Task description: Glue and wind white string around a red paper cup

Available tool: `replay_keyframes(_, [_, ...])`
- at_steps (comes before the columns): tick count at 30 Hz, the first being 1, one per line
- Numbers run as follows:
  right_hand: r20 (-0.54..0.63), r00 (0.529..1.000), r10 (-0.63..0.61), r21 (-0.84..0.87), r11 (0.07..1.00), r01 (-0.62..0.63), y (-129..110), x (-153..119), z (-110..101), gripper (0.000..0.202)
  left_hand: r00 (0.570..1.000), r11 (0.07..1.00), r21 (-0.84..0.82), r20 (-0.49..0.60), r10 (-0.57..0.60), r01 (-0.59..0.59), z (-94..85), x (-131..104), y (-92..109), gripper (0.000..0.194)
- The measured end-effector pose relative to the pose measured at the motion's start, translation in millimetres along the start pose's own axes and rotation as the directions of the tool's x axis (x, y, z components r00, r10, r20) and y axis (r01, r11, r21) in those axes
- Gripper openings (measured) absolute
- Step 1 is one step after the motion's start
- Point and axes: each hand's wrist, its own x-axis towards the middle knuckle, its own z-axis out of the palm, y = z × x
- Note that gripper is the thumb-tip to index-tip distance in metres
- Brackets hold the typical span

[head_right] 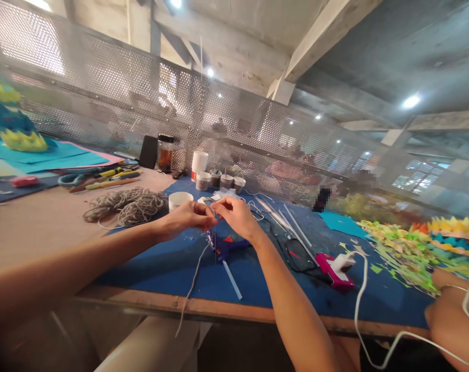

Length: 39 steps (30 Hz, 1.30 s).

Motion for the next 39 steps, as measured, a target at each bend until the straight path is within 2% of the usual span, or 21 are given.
replay_keyframes(4, [-0.041,0.999,-0.016,-0.057,0.998,0.013,4.8,-1.3,2.0,0.035,1.0,1.0,-0.002,-0.012,-0.02,0.02,0.5,0.4,-1.1,0.021])
replay_keyframes(11, [0.043,0.999,0.021,0.156,0.987,-0.028,16.0,-2.3,0.2,0.033,0.998,0.998,-0.03,-0.026,-0.052,0.051,0.2,1.8,-4.1,0.025])
replay_keyframes(17, [-0.026,0.999,0.023,0.127,0.992,-0.02,15.9,-2.9,5.0,0.038,0.997,0.997,-0.05,-0.021,-0.068,0.067,2.3,-0.6,-5.1,0.027])
replay_keyframes(23, [0.055,0.998,0.045,0.238,0.97,-0.057,16.0,-3.2,4.5,0.04,0.996,0.993,-0.082,0.002,-0.084,0.084,2.0,-0.6,-4.6,0.028])
replay_keyframes(29, [-0.033,0.999,0.035,0.139,0.99,-0.03,15.9,-3.3,4.1,0.04,0.997,0.993,-0.095,0.002,-0.071,0.071,1.1,1.5,-7.8,0.029])
replay_keyframes(36, [0.078,0.996,0.049,0.271,0.96,-0.069,17.0,-4.2,1.5,0.04,0.996,0.987,-0.133,0.018,-0.088,0.089,2.2,-0.3,-3.7,0.03])
replay_keyframes(39, [0.057,0.997,0.049,0.261,0.963,-0.063,17.2,-4.3,2.3,0.039,0.996,0.987,-0.131,0.006,-0.092,0.092,2.3,0.2,-3.6,0.03])
